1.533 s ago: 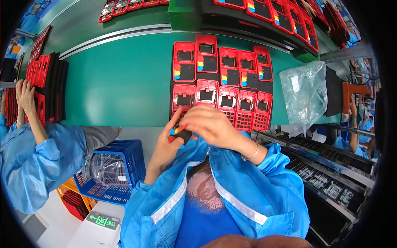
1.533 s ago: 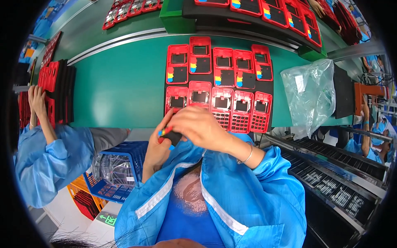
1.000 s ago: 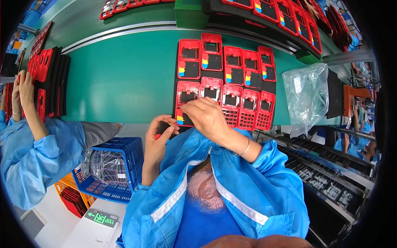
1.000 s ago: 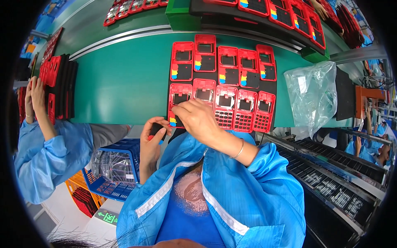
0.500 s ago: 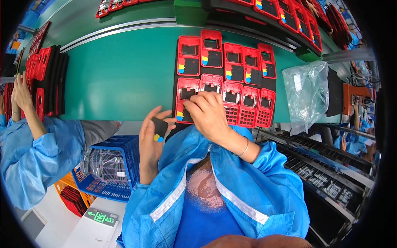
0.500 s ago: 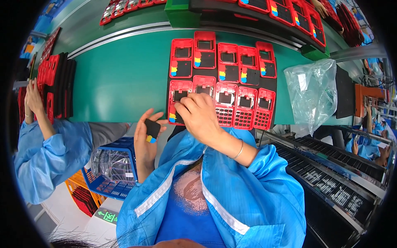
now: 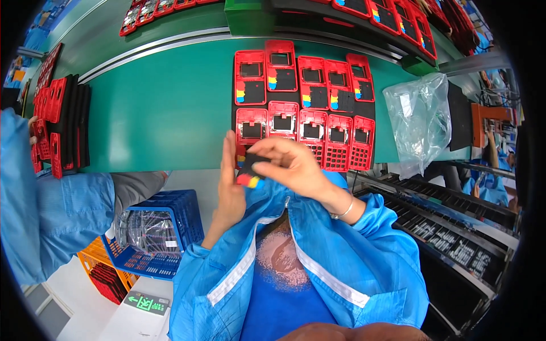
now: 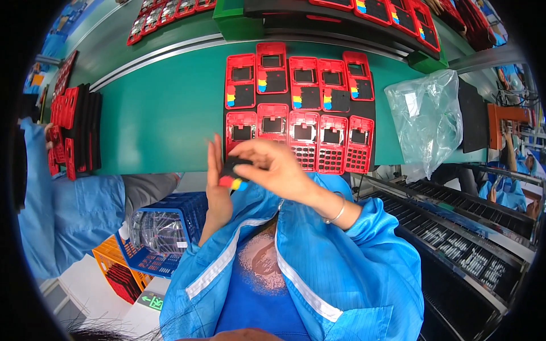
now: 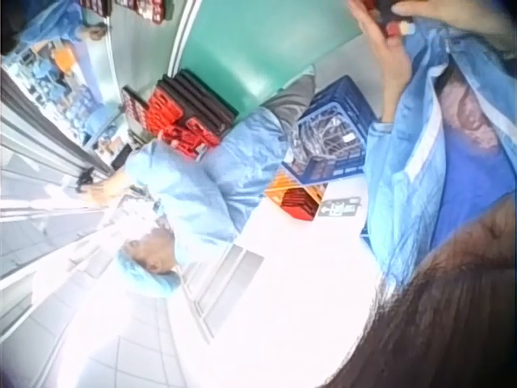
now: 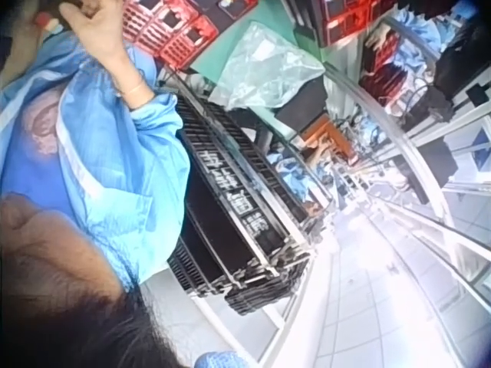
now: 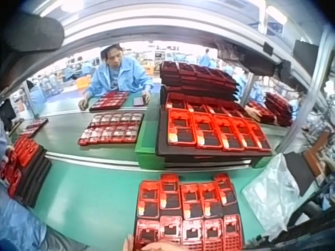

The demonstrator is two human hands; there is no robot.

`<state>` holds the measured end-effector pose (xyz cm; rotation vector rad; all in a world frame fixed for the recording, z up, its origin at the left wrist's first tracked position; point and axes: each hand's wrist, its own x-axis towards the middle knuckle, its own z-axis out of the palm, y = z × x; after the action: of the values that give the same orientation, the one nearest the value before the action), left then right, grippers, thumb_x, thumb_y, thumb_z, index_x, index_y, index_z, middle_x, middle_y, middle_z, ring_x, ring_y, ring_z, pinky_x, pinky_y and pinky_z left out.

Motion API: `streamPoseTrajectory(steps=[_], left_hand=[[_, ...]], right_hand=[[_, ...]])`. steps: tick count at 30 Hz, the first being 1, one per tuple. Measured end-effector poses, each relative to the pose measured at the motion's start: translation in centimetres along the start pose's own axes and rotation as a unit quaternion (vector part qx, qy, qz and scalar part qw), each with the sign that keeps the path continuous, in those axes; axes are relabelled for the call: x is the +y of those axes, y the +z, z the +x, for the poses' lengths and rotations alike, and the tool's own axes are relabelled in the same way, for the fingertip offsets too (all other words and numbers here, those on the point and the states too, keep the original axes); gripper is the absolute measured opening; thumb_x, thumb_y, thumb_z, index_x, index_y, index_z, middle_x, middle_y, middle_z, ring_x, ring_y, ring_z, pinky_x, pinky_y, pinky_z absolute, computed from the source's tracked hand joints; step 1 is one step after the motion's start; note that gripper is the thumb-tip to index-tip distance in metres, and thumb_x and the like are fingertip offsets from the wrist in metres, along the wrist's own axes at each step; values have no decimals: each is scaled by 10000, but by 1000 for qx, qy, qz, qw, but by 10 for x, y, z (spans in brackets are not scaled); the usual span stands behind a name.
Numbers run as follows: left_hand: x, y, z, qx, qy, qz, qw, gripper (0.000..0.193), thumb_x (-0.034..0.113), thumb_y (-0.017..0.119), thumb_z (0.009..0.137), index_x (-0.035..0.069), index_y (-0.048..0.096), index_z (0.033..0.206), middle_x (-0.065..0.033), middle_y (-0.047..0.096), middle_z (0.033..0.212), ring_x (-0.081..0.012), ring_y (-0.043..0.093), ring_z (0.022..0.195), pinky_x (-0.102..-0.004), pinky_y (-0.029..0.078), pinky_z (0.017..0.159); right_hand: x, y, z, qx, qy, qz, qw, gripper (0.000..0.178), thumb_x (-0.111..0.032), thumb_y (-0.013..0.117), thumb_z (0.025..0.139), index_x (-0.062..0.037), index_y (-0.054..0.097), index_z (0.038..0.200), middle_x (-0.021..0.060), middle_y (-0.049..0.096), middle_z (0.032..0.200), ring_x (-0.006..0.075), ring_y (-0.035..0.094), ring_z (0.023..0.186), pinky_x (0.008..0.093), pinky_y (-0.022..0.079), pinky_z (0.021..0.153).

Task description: The person inserts phone keypads into phone front cases on a tray by hand, presses them into place, and stacks the tray onto the conveyor belt. The person then retrieves a bag of keypads from a basket and installs keypads into another tray of phone cases.

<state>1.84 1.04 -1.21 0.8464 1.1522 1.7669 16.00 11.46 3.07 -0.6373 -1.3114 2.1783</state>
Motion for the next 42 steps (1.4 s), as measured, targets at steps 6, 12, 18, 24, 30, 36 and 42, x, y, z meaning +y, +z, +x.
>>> streamPoseTrajectory(steps=[6,12,18,24,30,36,42], left_hand=[[-15,-31,5,-226,199,651,697,584,160,677,925,14,529,1471,-161,475,1571,-304,405,1495,-601,227,1240],[-10,-23,9,-202,227,672,676,515,115,664,908,20,594,1409,-130,556,1508,-271,470,1450,-612,234,1234],[-25,-32,12,-207,248,644,693,461,106,637,911,48,642,1368,-87,568,1503,-263,479,1441,-652,246,1218],[-12,-31,13,-224,264,692,633,454,139,632,916,90,654,1367,-46,551,1519,-256,462,1449,-680,239,1208],[-3,-31,18,-242,262,701,617,428,134,657,917,119,666,1345,-45,553,1510,-267,462,1444,-683,228,1211],[-4,-22,18,-244,243,665,663,494,163,721,882,80,638,1362,-101,514,1539,-307,443,1458,-690,214,1210],[-5,22,26,-290,260,620,681,606,188,733,883,-4,556,1431,-158,502,1540,-326,422,1478,-623,240,1229]], right_hand=[[-42,-36,-21,105,-62,-456,882,303,-11,674,917,-14,637,1218,154,677,1081,287,711,969,362,582,828],[-17,-28,-22,131,-167,-527,823,215,-55,732,863,-44,712,1076,109,697,965,312,670,949,414,499,846],[2,-40,-18,178,-196,-629,731,216,-73,790,807,-78,724,1012,60,706,1005,284,595,1110,418,409,963],[7,-39,-20,205,-265,-630,700,283,-68,780,773,-80,713,1048,60,642,1088,293,584,1110,437,425,931],[5,-37,-37,136,-264,-721,626,326,-97,786,792,-68,748,1115,45,694,1216,280,614,1141,452,437,951],[0,-45,-42,134,-224,-698,667,299,-97,794,801,-69,758,1096,56,712,1212,298,611,1147,450,446,977],[-65,-131,-23,273,-231,-726,587,261,-42,735,846,-69,747,1105,60,720,1116,297,608,1117,432,445,988]])
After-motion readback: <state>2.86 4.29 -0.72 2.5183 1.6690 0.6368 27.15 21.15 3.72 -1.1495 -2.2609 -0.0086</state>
